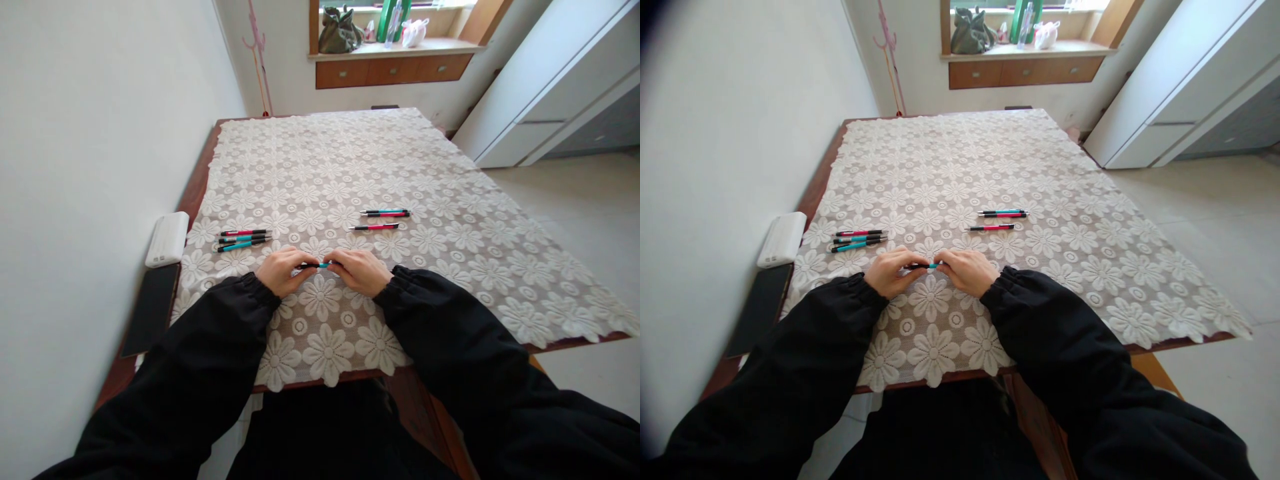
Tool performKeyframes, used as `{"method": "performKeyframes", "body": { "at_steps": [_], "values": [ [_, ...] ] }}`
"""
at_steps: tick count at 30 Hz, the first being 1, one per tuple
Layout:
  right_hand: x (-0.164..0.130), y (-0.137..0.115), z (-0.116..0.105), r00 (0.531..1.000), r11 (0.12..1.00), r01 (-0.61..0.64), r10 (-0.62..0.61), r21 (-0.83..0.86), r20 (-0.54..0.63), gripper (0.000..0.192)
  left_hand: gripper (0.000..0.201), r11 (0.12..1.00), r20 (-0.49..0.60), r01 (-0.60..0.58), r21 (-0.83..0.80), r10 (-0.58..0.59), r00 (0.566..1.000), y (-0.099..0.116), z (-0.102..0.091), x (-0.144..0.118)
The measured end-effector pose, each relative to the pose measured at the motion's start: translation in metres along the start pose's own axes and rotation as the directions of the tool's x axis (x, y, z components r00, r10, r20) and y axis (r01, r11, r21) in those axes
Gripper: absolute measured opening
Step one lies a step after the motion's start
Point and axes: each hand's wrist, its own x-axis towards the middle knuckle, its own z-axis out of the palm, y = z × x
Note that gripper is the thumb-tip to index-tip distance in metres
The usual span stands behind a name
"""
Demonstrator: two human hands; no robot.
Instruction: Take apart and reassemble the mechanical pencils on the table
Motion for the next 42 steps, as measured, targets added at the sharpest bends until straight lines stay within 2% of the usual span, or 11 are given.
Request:
{"method": "performKeyframes", "body": {
  "at_steps": [7, 13, 18, 27, 31, 38, 42],
  "values": [
    [0.0009, -0.0015, -0.0014, 0.999, 0.999, -0.036, 0.037, -0.018, 0.033, 0.019, 0.017, 0.999, -0.009, -0.037, 0.007, 0.037, 0.999, -0.0005, -0.0001, -0.0001],
    [-0.0013, -0.0008, -0.0002, 1.0, 0.997, -0.028, 0.029, 0.068, -0.003, 0.022, 0.015, 0.998, -0.047, -0.056, 0.009, 0.057, 0.997, -0.0016, -0.0004, -0.0005],
    [-0.0012, 0.0008, -0.0003, 0.999, 0.996, 0.002, 0.001, 0.085, -0.04, 0.011, 0.012, 0.997, -0.066, -0.082, 0.004, 0.082, 0.994, -0.0024, 0.0005, -0.0005],
    [-0.0015, 0.0, -0.0011, 0.999, 0.998, -0.021, 0.022, 0.057, -0.023, 0.024, 0.012, 0.998, -0.074, -0.068, 0.011, 0.069, 0.995, -0.0004, -0.0013, 0.0001],
    [-0.0012, 0.0004, -0.0023, 0.999, 0.998, 0.0, 0.002, 0.055, -0.033, 0.014, 0.013, 0.997, -0.068, -0.076, 0.022, 0.077, 0.995, -0.0005, -0.0015, 0.0003],
    [-0.0018, 0.0005, -0.0018, 1.0, 0.998, -0.01, 0.011, 0.057, -0.025, 0.029, 0.012, 0.998, -0.093, -0.064, 0.024, 0.066, 0.994, -0.0004, -0.0008, 0.0003],
    [-0.0016, 0.0004, -0.0026, 1.0, 1.0, 0.008, -0.008, 0.03, -0.02, 0.016, 0.012, 0.995, -0.078, -0.079, 0.053, 0.083, 0.994, 0.0006, -0.001, 0.0005]
  ]
}}
